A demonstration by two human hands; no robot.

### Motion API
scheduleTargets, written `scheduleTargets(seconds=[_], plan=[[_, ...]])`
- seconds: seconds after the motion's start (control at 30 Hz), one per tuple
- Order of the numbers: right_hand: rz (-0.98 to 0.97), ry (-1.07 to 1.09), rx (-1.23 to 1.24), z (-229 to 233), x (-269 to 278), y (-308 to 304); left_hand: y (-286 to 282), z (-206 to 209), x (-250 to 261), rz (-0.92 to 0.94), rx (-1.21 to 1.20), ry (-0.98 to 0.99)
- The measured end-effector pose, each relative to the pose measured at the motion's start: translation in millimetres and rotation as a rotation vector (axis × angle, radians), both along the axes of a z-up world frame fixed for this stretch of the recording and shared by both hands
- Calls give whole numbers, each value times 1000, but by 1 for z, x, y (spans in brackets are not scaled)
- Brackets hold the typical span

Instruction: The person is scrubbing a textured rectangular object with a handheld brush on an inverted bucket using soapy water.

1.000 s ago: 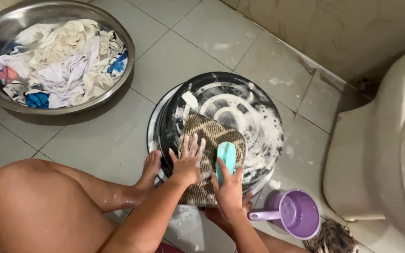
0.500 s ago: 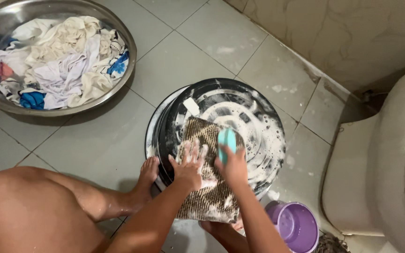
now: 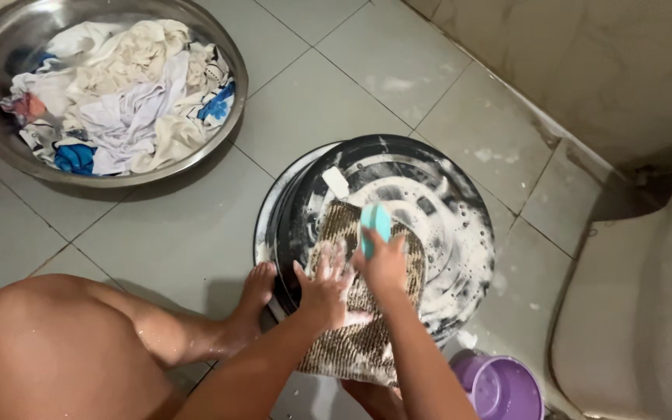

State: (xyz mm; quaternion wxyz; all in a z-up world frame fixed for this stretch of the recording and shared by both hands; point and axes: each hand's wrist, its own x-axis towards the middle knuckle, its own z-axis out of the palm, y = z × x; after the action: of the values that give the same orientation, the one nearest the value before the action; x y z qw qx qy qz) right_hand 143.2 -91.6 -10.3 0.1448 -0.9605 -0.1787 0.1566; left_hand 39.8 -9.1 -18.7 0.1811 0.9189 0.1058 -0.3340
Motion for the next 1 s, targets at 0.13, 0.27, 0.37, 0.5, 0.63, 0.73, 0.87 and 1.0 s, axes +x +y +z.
scheduleTargets(seconds=[0.13,0.27,0.37,0.5,0.63,0.73,0.87,1.0], plan=[[92,-182,183,-9,29,0,4,21,-2,74,-84,-51],[58,-26,117,-1,-14,-38,4,18,-2,61,-58,-18],[123,-16,176,15,-71,-84,5,13,-2,47,-47,-6],[68,55,82,25,-107,-105,5,9,2,63,-80,-2],[76,-18,57,9,-66,-66,-1,-14,-6,31,-32,-90],[57,-136,69,0,-12,-18,-4,-18,-4,-66,128,-170],[10,-32,177,-4,41,6,4,8,4,56,-76,6],[-21,42,101,-1,13,-20,-1,-8,2,17,-37,6]])
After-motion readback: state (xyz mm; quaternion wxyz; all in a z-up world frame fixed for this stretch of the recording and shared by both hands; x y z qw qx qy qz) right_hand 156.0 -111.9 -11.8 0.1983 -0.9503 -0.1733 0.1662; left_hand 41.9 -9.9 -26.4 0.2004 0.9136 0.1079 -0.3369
